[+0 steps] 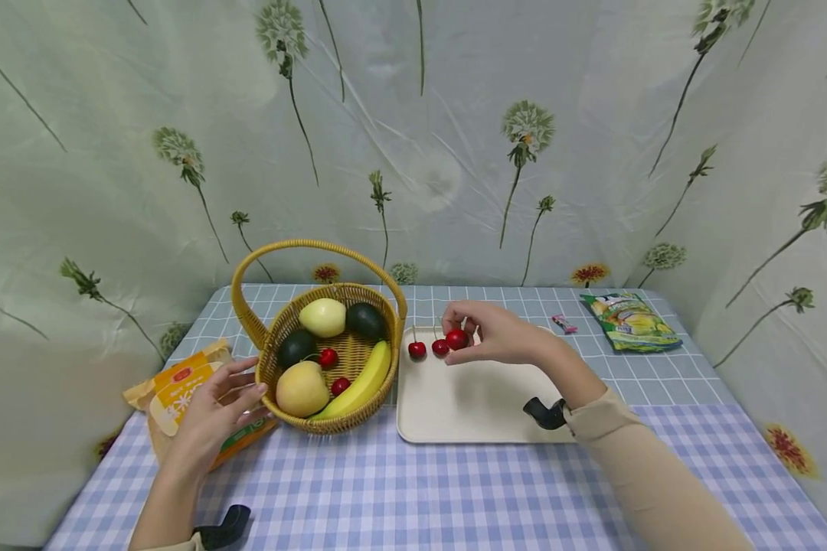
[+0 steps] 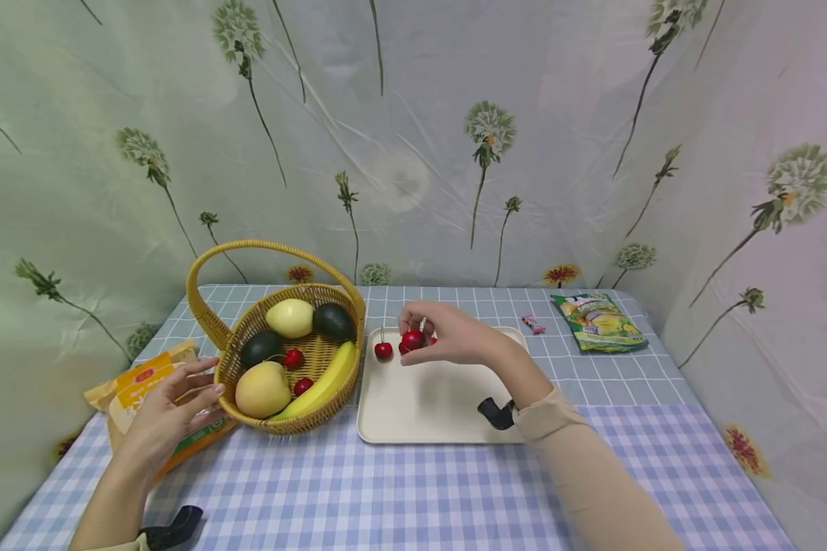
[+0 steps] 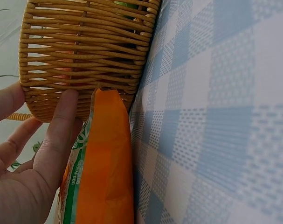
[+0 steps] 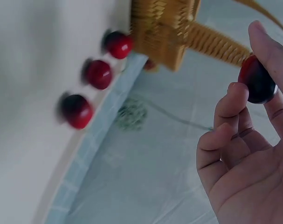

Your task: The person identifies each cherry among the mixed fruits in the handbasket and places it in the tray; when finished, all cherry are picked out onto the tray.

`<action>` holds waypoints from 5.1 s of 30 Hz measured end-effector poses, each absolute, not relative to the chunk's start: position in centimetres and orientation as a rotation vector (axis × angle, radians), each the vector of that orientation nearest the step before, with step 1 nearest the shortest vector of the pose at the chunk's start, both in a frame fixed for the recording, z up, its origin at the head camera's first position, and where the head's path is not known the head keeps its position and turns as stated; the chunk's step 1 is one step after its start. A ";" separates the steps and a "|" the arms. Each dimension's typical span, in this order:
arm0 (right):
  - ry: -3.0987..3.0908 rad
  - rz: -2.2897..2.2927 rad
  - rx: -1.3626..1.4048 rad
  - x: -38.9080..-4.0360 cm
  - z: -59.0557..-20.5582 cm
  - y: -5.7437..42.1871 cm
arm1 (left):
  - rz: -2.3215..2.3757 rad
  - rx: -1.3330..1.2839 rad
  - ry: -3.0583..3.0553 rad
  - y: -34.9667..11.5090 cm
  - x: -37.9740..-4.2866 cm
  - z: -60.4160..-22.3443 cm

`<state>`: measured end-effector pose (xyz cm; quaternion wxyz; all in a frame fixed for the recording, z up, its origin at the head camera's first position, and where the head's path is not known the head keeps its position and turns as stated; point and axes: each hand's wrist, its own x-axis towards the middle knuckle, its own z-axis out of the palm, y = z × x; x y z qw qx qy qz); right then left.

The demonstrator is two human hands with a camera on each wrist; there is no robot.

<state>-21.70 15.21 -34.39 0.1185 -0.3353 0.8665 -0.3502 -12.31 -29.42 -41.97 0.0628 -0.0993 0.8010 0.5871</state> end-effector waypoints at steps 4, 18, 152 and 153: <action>2.564 -1.030 -0.936 -22.0 -35.5 16.7 | 1.777 -0.302 2.422 -29.4 -12.3 -41.9; 2.609 -1.023 -0.715 -24.5 -40.7 21.1 | 1.798 -0.294 2.422 -29.5 -12.2 -42.2; 2.296 -0.692 -1.252 -22.1 -32.3 5.4 | 1.819 -0.249 2.433 -29.2 -12.0 -42.1; 2.296 -0.695 -1.246 -22.2 -32.3 5.1 | 1.819 -0.254 2.430 -29.1 -12.0 -42.1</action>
